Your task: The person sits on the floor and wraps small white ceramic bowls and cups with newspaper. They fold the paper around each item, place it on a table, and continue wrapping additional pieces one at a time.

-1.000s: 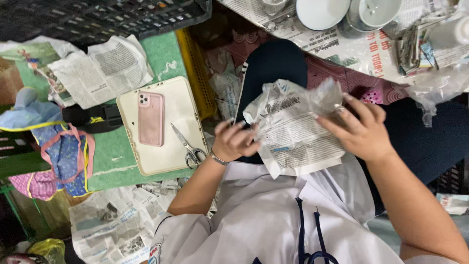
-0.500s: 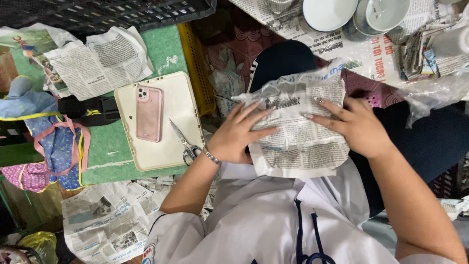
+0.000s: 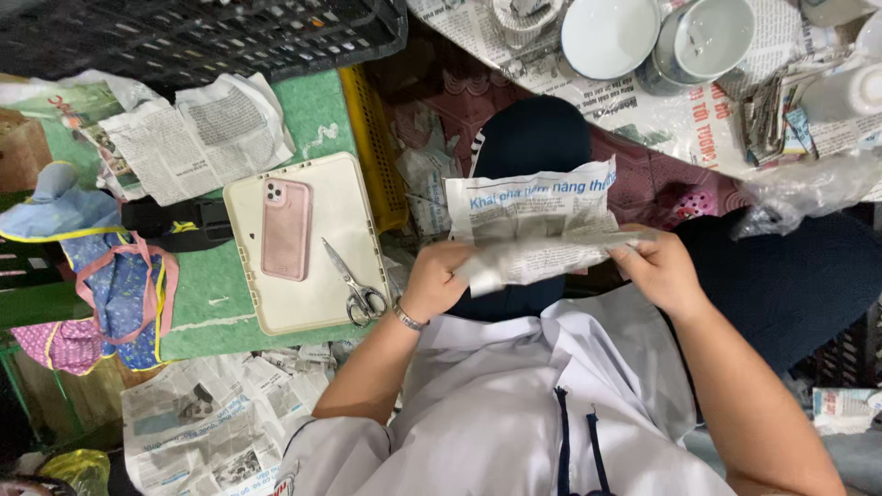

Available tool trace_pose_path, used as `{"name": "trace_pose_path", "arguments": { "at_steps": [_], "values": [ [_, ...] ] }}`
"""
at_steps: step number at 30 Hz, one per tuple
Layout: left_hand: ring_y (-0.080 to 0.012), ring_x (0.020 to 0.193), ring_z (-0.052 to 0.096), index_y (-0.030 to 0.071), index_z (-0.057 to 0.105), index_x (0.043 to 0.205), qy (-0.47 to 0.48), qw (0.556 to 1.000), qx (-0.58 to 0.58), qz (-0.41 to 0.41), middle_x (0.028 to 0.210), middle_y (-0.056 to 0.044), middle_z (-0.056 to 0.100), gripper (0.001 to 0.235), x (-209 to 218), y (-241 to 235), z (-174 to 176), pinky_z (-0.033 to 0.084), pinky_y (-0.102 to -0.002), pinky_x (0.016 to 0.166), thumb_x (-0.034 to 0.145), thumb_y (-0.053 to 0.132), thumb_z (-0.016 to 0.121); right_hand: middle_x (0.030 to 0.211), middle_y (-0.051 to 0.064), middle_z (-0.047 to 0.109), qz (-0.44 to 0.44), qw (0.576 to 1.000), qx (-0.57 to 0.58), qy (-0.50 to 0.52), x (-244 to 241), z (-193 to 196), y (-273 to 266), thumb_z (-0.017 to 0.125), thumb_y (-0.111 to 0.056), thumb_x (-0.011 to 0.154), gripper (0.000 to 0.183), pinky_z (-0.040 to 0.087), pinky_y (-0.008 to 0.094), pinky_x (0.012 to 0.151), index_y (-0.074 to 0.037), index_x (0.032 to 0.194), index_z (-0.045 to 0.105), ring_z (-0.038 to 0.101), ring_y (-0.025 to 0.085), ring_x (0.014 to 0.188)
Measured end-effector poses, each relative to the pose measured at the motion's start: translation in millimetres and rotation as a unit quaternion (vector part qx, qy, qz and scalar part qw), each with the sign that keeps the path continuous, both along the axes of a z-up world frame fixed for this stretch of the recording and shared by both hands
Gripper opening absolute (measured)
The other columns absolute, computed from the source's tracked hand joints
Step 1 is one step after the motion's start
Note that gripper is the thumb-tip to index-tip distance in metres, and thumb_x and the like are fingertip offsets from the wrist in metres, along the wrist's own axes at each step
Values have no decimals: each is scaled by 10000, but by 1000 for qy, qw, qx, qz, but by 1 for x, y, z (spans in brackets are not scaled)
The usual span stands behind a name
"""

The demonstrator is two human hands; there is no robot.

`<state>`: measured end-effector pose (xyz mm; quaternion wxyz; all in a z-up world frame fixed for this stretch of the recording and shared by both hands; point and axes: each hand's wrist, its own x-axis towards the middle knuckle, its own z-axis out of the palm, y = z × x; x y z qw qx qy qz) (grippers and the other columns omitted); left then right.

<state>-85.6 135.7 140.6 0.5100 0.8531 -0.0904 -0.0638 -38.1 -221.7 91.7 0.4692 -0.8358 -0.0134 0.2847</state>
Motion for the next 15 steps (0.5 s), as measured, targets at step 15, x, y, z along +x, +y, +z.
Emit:
{"name": "trace_pose_path", "arguments": {
  "at_steps": [15],
  "values": [
    [-317,1163,585,70,588,1373,-1,936,257,240,1274,-166,622,625,-13,-30,38,472,-497,980,889,417,775,1018,62,757,-170,969,173,47,3,44,61,697,-127,944,304,548,247,773,48,1186,639,685,96,884]
  ]
}}
